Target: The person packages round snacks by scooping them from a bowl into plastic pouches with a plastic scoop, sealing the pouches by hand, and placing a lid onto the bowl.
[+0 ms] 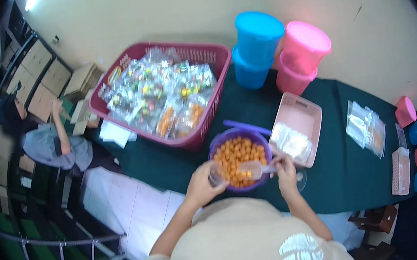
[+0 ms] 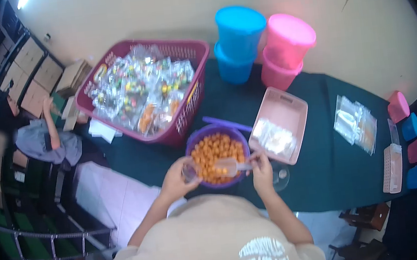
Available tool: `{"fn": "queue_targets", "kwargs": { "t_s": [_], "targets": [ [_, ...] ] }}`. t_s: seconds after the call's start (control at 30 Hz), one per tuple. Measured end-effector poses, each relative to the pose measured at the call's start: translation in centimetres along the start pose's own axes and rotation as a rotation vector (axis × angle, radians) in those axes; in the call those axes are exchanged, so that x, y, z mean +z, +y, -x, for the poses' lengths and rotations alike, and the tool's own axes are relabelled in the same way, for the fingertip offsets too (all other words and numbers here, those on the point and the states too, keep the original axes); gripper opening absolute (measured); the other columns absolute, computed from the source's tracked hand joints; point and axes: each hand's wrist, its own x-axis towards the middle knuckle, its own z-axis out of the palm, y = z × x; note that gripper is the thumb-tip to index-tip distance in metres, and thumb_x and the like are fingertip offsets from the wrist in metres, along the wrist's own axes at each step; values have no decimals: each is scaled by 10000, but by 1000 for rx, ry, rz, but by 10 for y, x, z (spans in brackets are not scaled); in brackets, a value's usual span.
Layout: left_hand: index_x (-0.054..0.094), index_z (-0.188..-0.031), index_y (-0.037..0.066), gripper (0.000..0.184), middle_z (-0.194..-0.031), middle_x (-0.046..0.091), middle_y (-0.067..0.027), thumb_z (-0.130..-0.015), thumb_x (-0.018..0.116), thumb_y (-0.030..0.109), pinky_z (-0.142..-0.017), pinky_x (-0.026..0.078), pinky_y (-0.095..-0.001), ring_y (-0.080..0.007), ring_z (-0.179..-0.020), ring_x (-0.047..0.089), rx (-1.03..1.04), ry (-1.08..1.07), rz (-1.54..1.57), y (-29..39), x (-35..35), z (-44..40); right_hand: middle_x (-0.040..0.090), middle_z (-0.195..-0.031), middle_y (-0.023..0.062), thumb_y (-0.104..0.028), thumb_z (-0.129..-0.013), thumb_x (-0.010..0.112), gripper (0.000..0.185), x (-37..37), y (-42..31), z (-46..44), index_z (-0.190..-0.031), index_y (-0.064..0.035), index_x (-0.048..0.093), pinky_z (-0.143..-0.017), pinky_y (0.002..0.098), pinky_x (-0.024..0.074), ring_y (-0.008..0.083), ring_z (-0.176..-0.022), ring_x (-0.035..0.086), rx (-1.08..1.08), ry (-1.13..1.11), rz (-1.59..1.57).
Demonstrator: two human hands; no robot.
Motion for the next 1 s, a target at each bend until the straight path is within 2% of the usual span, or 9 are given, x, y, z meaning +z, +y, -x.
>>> {"fn": "queue_targets", "kwargs": {
  "t_s": [0.07,0.2,0.4,0.57,0.63,0.73,1.0],
  "targets": [
    [546,-1175,49,616,-1097,607,-129,-657,808,253,-902,447,-408,-302,-1012,573,102,6,-237,11,-4,-6,569,-891,90,-15,-954,449,30,-3,-11,-1,-973,-27,470,-576,245,470,122,-678,542,1,9,1],
    [531,-1211,57,641,-1188,572,-125,-664,804,249,-969,387,-406,-309,-1107,519,106,-164,-317,28,-14,-19,564,-896,91,-8,-954,441,50,3,-39,0,-975,-41,471,-591,249,470,129,-682,545,-7,106,-125],
    [501,-1251,58,688,-1200,566,-133,-667,805,255,-979,378,-419,-305,-1147,507,214,-287,-285,24,-18,-44,576,-894,85,-5,-962,434,52,23,-66,4,-984,-33,473,-602,246,479,119,-695,546,-57,216,-188],
    [497,-1251,55,687,-1207,563,-134,-670,806,249,-987,377,-418,-303,-1151,511,205,-375,-216,17,-17,-59,578,-893,85,8,-958,432,64,37,-75,9,-985,-27,479,-589,233,466,105,-673,544,-109,216,-42],
    [487,-1235,41,699,-1159,565,-159,-637,826,171,-959,425,-397,-311,-1102,543,295,-361,-198,16,-17,-63,582,-898,66,41,-946,420,102,45,-82,13,-982,-11,501,-594,222,460,87,-688,551,-113,234,26],
    [507,-1235,54,675,-1177,576,-130,-652,811,208,-976,383,-419,-301,-1130,521,311,-383,-188,15,-17,-69,585,-903,63,34,-949,420,103,52,-91,16,-982,-18,502,-596,224,461,86,-691,555,-117,253,45],
    [523,-1207,67,676,-1144,585,-123,-612,821,187,-943,395,-428,-306,-1092,536,367,-373,-261,22,-19,-68,581,-895,54,44,-943,422,119,56,-97,22,-988,-18,513,-602,225,456,83,-679,545,-150,269,91]
  ]
}}
